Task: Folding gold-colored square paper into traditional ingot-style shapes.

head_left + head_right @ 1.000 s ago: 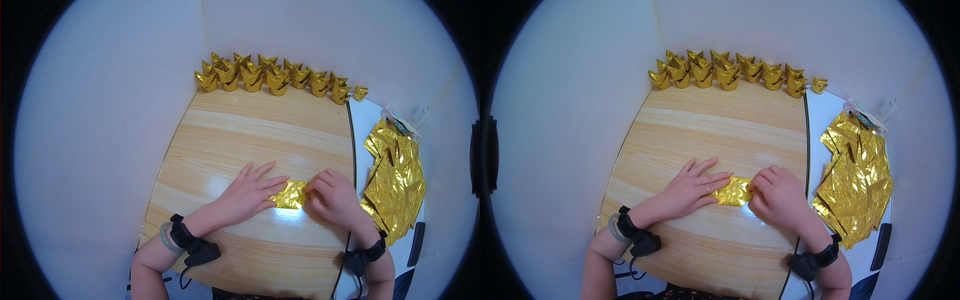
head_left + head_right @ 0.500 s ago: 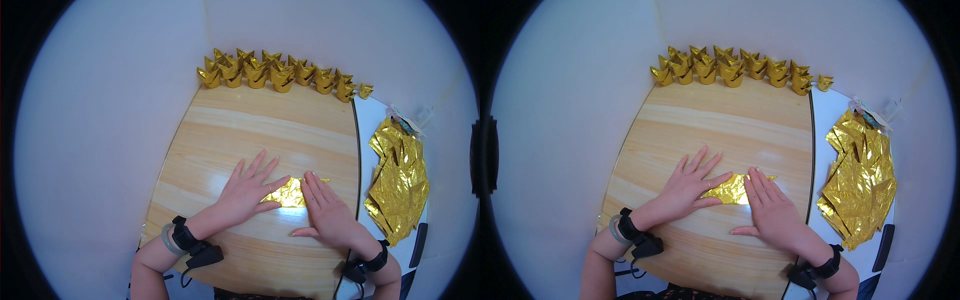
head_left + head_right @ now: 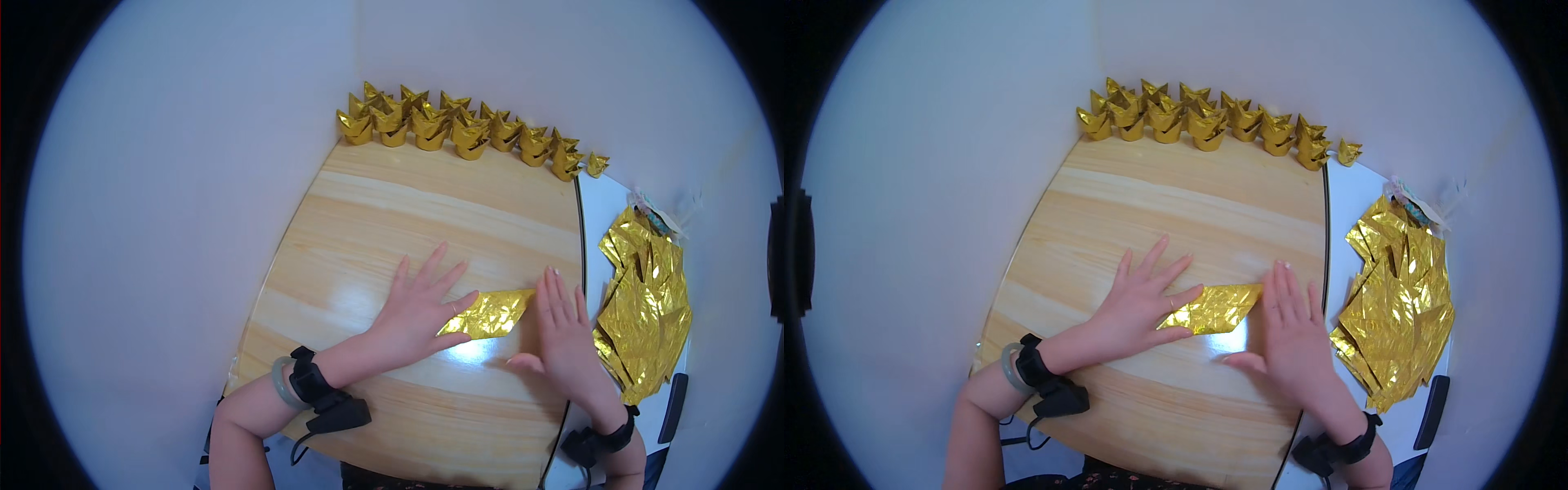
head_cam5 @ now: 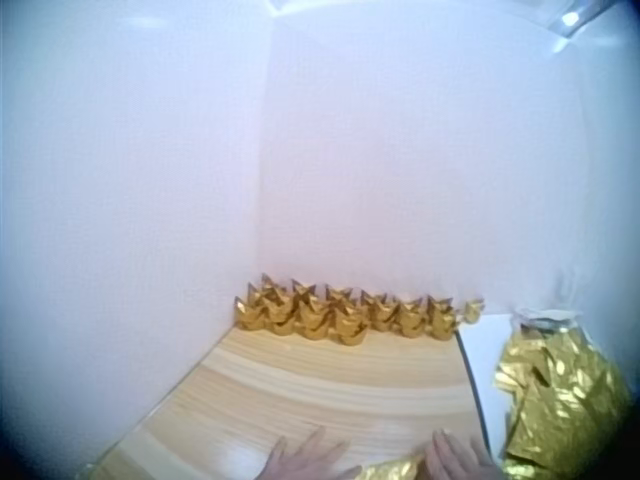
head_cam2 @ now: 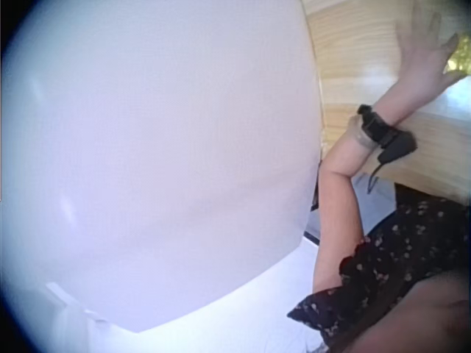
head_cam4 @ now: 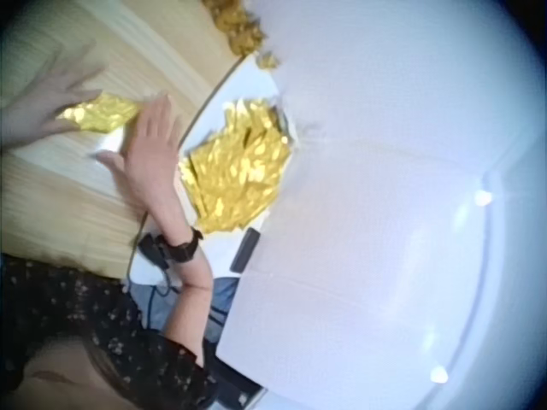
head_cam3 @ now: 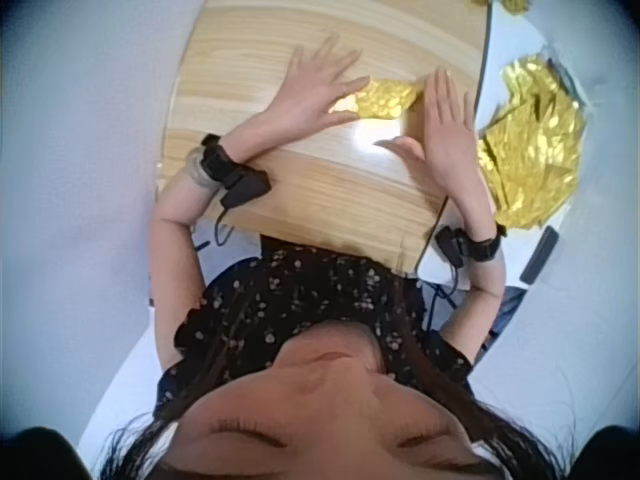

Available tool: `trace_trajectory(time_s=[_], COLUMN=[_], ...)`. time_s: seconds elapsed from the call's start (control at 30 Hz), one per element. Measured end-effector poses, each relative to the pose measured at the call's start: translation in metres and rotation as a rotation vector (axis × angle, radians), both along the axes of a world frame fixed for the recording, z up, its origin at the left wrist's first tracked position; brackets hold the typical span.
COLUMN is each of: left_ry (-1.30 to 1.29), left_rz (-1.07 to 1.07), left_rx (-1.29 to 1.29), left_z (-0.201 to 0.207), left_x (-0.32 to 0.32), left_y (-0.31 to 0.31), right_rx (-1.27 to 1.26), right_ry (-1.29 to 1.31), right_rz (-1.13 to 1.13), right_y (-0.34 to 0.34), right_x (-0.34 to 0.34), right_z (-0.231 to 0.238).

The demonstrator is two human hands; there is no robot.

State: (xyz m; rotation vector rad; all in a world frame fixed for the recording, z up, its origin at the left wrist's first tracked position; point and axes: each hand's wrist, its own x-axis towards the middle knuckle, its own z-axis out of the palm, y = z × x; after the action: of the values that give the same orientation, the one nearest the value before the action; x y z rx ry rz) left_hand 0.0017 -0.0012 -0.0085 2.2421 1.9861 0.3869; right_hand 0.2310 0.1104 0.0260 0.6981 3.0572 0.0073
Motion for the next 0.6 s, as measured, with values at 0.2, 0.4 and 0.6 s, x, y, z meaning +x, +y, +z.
trace_trajectory(time_s=[0.2, 0.4, 0.6], left_ry=[0.06, 0.061, 0.069], left_rz=[-0.035, -0.001, -0.003], left_rx=[0.031, -0.038, -0.021], left_z=[-0.002, -0.002, 0.001], left_x=[0.008, 0.012, 0.008], left_y=[-0.004, -0.007, -0.006], right_rx=[-0.049, -0.044, 0.024], right_ry=[0.031, 0.025, -0.015], right_rz=[0.174, 0.115, 0.094], right_y=[-0.021, -0.018, -0.013], right_x=[-0.028, -0.016, -0.014], right_z=[-0.017, -0.018, -0.012])
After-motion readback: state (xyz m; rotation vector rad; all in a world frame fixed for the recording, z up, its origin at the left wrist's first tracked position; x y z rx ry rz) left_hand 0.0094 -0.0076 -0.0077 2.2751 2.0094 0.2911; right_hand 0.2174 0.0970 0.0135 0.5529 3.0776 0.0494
